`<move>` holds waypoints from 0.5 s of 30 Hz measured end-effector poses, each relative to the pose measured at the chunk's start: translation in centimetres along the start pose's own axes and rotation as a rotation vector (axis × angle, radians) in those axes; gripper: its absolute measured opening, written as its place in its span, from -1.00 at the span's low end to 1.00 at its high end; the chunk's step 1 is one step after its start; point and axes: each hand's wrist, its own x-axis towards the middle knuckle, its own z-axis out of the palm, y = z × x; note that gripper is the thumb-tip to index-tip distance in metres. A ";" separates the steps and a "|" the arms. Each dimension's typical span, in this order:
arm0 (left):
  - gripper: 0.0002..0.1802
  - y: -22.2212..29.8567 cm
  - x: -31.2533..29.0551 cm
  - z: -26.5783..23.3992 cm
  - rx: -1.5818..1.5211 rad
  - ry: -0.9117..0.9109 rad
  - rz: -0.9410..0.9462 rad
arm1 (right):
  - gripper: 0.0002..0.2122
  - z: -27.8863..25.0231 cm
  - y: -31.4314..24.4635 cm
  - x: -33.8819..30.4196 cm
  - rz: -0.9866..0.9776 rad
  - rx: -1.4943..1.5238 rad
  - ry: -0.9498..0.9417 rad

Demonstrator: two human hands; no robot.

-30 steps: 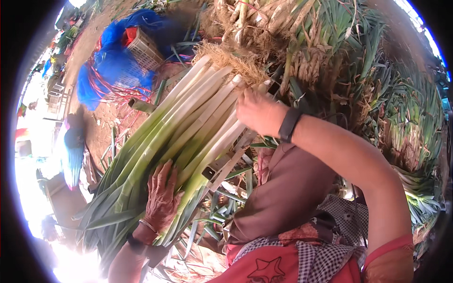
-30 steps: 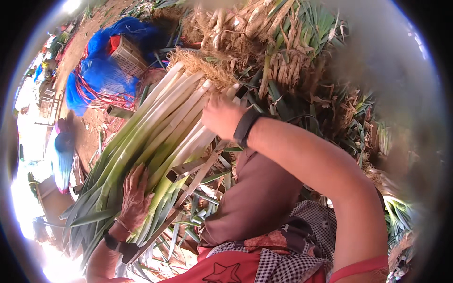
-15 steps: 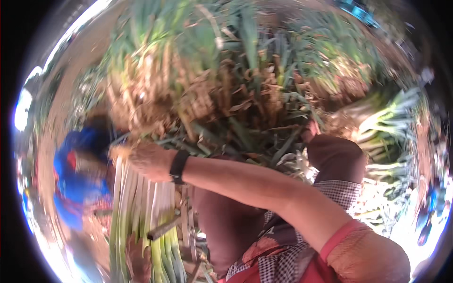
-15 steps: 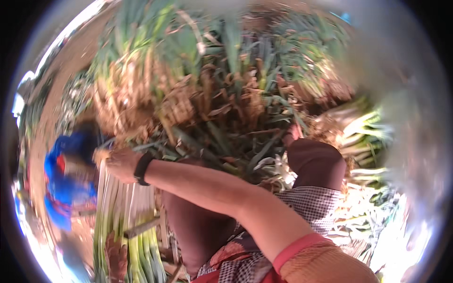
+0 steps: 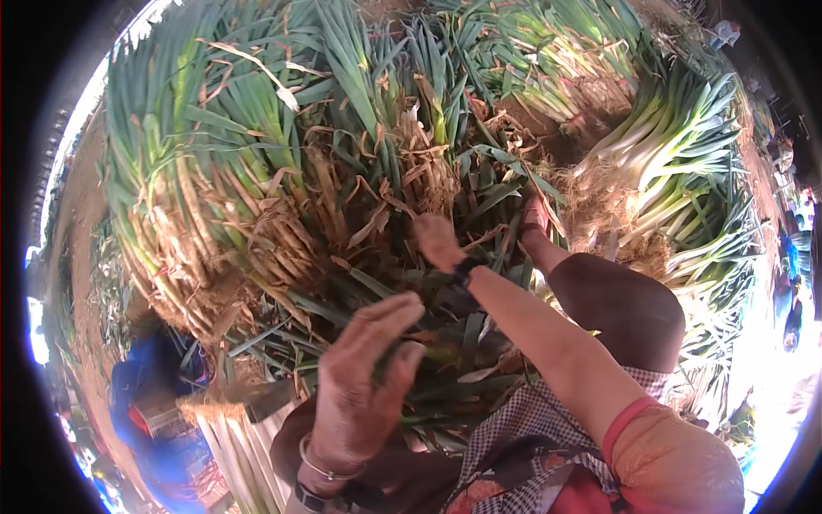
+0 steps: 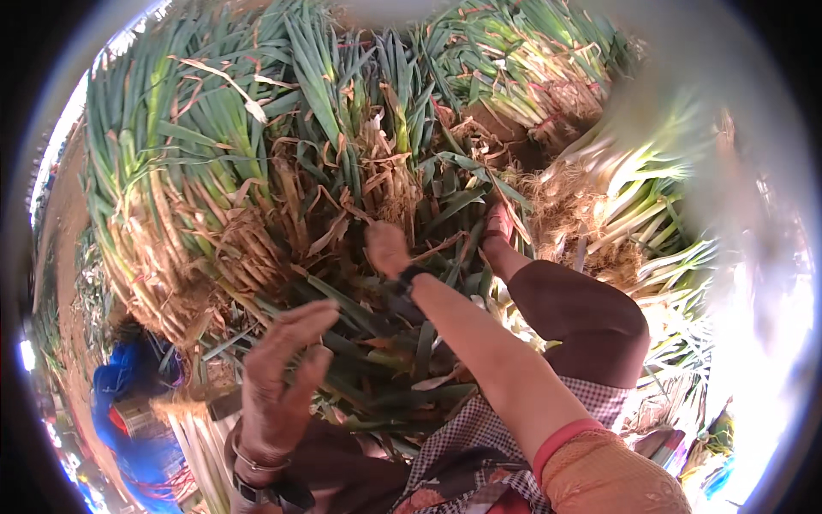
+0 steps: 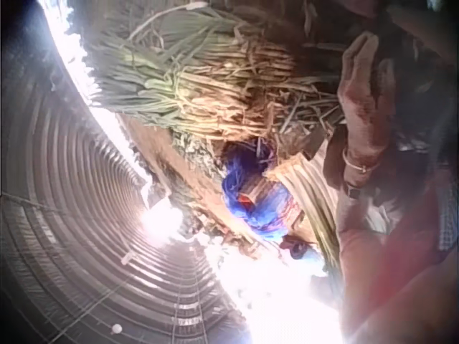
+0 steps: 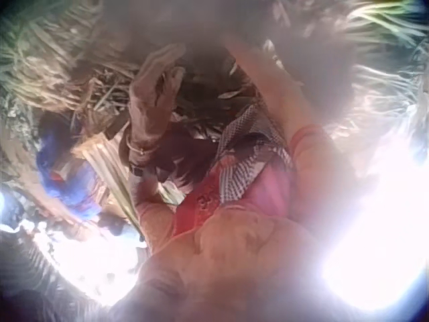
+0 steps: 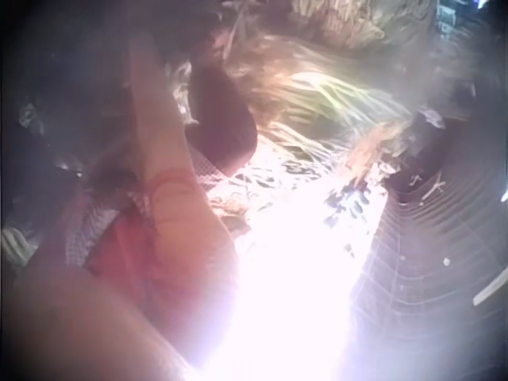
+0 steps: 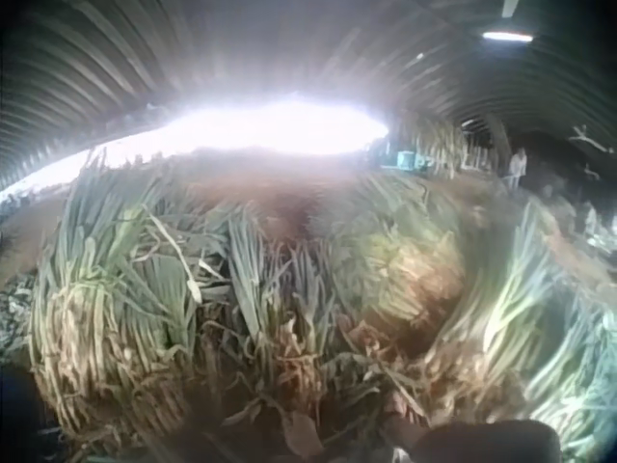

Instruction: The recorder is peeling and cleaning harvested leeks and placing them in a pile.

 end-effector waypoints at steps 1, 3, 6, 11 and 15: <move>-0.66 0.0 1.7 1.1 -0.054 -0.085 0.005 | -0.82 0.2 7.1 0.7 -0.021 -0.073 0.245; -0.68 -3.4 2.0 1.1 -0.051 -0.100 -0.152 | -0.80 0.2 6.6 0.8 0.387 0.194 0.141; -0.70 -4.4 3.5 1.1 -0.026 -0.194 -0.315 | -0.76 1.6 14.2 0.4 0.465 0.060 0.040; -0.69 -5.9 5.6 0.7 -0.076 -0.230 -0.340 | -0.64 3.4 13.9 3.5 0.869 0.381 -0.225; -0.69 -6.2 6.7 1.1 -0.059 -0.230 -0.301 | -0.59 0.4 15.0 4.2 0.852 0.756 -0.215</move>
